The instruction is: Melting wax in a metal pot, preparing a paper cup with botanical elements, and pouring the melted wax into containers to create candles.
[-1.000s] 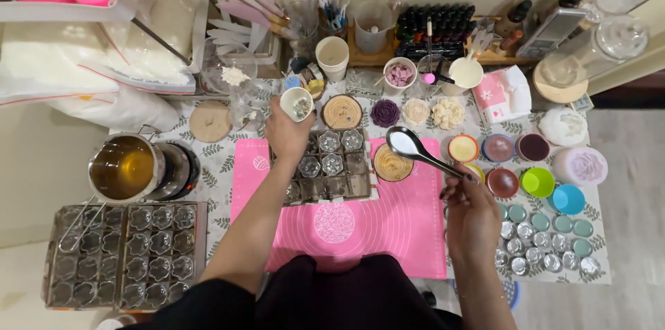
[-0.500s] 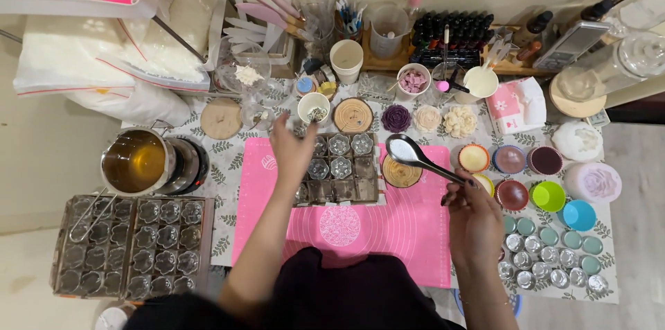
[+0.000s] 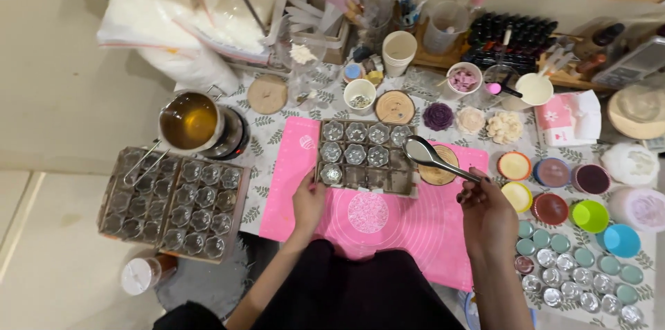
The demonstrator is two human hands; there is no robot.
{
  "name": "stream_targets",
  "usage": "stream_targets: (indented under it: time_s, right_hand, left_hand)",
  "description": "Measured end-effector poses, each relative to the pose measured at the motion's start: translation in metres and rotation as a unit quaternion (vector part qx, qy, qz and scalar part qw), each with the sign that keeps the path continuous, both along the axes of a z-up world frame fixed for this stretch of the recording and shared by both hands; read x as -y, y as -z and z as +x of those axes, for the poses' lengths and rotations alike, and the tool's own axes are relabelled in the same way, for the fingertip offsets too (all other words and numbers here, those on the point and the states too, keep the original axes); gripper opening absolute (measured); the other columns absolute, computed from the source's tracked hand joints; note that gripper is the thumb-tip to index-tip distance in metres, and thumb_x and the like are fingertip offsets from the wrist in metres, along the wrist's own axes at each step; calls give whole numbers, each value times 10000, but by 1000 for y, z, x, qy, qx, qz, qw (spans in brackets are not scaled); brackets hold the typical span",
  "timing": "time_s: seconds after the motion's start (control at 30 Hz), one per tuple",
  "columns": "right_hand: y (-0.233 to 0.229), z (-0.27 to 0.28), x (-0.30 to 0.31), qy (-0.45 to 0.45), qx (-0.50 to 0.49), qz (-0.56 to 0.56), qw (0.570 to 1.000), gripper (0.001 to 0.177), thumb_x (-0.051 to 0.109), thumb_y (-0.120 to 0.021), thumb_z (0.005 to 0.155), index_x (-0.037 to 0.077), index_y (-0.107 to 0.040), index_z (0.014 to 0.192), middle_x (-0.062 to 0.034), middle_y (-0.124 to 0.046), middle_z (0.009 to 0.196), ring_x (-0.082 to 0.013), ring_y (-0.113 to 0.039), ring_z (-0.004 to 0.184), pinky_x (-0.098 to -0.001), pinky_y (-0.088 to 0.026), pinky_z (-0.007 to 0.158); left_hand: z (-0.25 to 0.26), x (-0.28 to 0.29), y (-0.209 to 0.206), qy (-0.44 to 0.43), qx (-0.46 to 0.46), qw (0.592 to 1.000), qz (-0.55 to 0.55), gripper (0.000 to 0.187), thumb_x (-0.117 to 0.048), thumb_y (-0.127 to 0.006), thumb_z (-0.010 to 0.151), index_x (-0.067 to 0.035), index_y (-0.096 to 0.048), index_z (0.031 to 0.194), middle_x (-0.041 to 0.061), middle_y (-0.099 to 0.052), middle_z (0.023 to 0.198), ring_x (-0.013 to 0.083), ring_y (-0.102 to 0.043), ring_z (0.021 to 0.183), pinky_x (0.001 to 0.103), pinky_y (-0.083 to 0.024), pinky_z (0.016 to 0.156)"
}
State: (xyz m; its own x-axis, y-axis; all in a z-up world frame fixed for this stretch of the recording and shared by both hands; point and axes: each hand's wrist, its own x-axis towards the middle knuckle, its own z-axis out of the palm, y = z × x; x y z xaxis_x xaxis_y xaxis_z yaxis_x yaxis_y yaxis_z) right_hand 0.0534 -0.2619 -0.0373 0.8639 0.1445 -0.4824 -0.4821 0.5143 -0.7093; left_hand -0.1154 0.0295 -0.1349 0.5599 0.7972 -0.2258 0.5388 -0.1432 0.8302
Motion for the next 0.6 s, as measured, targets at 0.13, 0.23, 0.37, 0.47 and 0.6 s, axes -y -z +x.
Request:
stream_targets:
  time_s: [0.13, 0.23, 0.37, 0.47, 0.6]
  right_hand:
    - [-5, -7, -9, -11, -6, -4, 1000, 307, 121, -475, 1048, -60, -651, 1222, -55, -583, 874, -158, -557, 841, -334, -467, 810]
    - [-7, -9, -12, -13, -11, -8, 1000, 295, 117, -478, 1045, -62, -644, 1210, -51, -580, 867, -163, -560, 844, -342, -466, 807]
    - [-15, -15, -12, -23, -5, -18, 1000, 292, 125, -471, 1043, -47, -642, 1205, -58, -594, 869, -160, -544, 826, -337, -462, 802]
    - [-13, -19, -12, -20, -3, -26, 999, 288, 124, -465, 1042, -48, -638, 1196, -61, -597, 870, -165, -536, 817, -342, -463, 797]
    - [-2, -20, -10, -4, 2, -22, 1000, 300, 124, -472, 1061, -63, -644, 1222, -37, -552, 848, -161, -548, 837, -342, -461, 790]
  left_hand:
    - [11, -12, 1, -9, -12, 1000, -17, 341, -120, -622, 884, -48, -721, 1202, 167, -776, 851, 277, -776, 770, 371, -584, 743]
    - [16, -18, -29, 7, -48, 999, 18, 330, -111, -631, 880, -63, -745, 1186, 196, -765, 861, 290, -761, 775, 386, -576, 749]
    - [18, -38, -12, 16, -53, 998, 15, 357, -98, -618, 869, -83, -741, 1204, 190, -764, 888, 287, -764, 782, 392, -582, 756]
    - [13, -62, 5, 71, -47, 996, 20, 382, -87, -633, 844, -83, -745, 1210, 178, -777, 954, 269, -763, 830, 372, -585, 789]
    - [16, -76, -45, 71, -62, 994, 53, 474, -129, -708, 862, -61, -647, 1326, 153, -737, 1076, 246, -726, 873, 354, -564, 823]
